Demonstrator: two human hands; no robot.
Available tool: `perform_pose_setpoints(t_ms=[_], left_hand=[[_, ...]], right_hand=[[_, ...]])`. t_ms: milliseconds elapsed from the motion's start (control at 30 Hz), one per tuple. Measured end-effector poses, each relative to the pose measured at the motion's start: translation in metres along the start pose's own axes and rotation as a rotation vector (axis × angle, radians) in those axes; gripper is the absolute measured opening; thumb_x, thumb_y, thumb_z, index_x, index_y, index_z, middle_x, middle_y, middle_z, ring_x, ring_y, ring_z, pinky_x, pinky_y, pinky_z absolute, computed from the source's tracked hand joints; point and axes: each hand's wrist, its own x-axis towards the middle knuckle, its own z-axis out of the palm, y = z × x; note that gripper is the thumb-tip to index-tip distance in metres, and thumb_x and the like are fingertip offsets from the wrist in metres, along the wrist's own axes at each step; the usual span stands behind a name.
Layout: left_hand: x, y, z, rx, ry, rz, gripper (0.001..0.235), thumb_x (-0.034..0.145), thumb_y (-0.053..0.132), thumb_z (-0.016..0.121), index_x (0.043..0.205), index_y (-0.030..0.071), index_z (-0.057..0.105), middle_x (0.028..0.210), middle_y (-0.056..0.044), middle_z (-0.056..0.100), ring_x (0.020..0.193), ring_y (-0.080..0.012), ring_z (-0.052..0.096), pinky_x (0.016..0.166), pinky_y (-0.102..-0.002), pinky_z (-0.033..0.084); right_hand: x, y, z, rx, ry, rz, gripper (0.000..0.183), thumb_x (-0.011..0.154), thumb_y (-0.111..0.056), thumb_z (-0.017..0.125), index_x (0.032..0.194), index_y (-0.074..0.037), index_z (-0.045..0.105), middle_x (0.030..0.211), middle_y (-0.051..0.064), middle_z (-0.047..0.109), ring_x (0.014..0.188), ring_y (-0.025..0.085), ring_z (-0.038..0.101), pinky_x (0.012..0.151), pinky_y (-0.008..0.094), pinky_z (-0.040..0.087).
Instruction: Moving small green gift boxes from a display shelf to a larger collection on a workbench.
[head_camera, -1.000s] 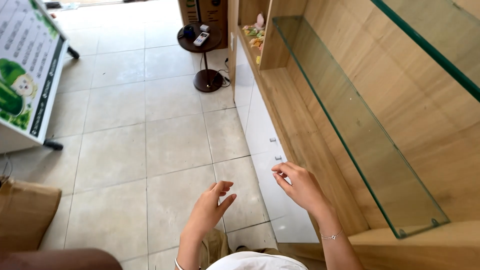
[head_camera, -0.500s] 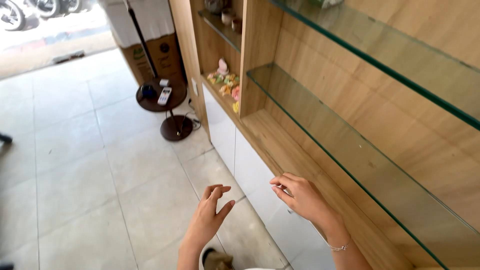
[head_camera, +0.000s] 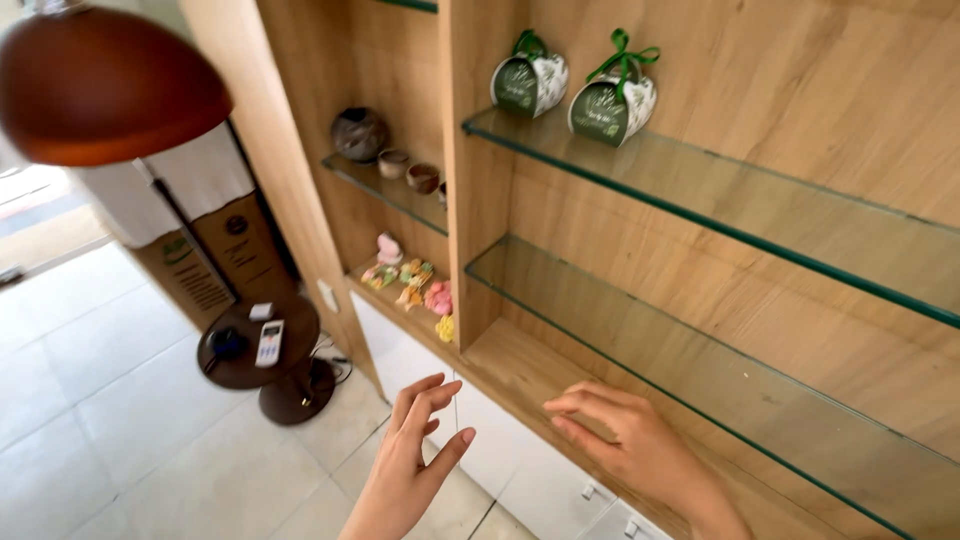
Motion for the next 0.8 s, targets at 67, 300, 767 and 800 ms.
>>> perform_pose_setpoints(t_ms=[67, 300, 767, 800], left_hand=[[0.028, 0.021, -0.011, -0.037, -0.018, 0.07, 0.056, 0.088, 0.026, 0.071, 0.141, 0.02, 0.056, 0.149, -0.004, 0.045, 0.124, -0.0197, 0.061, 0.084, -0.035, 0.061], [0.133, 0.052, -0.027, -0.096, -0.001, 0.468, 0.048, 0.089, 0.017, 0.073, 0.134, 0.01, 0.057, 0.151, -0.011, 0.043, 0.13, -0.0269, 0.056, 0.101, -0.037, 0.052], [0.318, 0.112, -0.026, -0.177, -0.068, 0.855, 0.045, 0.095, 0.012, 0.072, 0.136, 0.007, 0.055, 0.147, -0.012, 0.05, 0.131, -0.0242, 0.059, 0.102, -0.037, 0.055], [0.329, 0.114, -0.023, -0.185, -0.109, 0.869, 0.044, 0.096, 0.012, 0.072, 0.136, 0.008, 0.055, 0.145, -0.01, 0.052, 0.131, -0.0236, 0.06, 0.103, -0.037, 0.055]], right_hand=[[0.018, 0.0, -0.018, -0.074, 0.107, -0.02, 0.015, 0.09, -0.015, 0.074, 0.102, -0.007, 0.076, 0.098, 0.005, 0.077, 0.089, 0.019, 0.076, 0.077, 0.031, 0.059], [0.08, 0.014, -0.087, -0.24, 0.542, -0.145, 0.015, 0.089, -0.001, 0.073, 0.104, -0.004, 0.074, 0.104, 0.006, 0.076, 0.097, 0.017, 0.074, 0.085, 0.026, 0.057], [0.183, 0.064, -0.14, 0.047, 0.598, 0.136, 0.043, 0.092, 0.002, 0.069, 0.132, -0.002, 0.055, 0.132, 0.006, 0.06, 0.124, 0.016, 0.059, 0.095, 0.028, 0.054], [0.187, 0.066, -0.141, 0.027, 0.579, 0.182, 0.047, 0.091, 0.0, 0.07, 0.135, -0.003, 0.053, 0.134, 0.007, 0.059, 0.125, 0.017, 0.058, 0.094, 0.03, 0.055]])
